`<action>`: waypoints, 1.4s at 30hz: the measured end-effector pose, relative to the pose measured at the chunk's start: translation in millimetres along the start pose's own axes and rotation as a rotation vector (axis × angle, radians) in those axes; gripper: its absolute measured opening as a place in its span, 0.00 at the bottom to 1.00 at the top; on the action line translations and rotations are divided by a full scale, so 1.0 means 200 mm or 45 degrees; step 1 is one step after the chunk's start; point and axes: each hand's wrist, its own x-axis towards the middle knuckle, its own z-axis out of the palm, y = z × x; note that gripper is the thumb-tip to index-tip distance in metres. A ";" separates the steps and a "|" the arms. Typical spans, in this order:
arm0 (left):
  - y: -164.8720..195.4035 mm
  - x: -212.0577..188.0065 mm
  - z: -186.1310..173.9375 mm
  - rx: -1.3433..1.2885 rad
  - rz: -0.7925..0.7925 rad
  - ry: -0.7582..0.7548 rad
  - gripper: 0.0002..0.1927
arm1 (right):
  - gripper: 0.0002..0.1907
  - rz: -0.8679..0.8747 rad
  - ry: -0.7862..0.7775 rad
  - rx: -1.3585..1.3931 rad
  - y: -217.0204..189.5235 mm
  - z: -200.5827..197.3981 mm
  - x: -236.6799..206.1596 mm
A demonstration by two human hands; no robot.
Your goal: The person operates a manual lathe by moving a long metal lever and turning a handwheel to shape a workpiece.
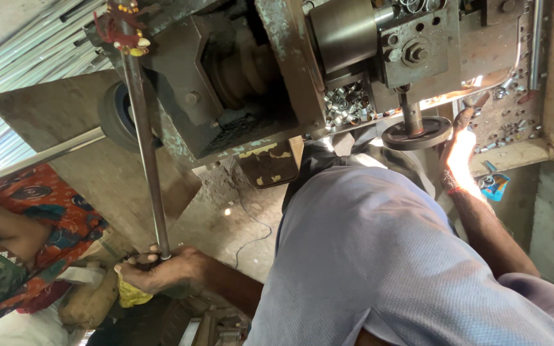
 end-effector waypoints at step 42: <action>0.04 0.00 0.02 -0.002 -0.195 0.052 0.14 | 0.19 -0.375 -0.977 -0.579 -0.05 -0.04 -0.13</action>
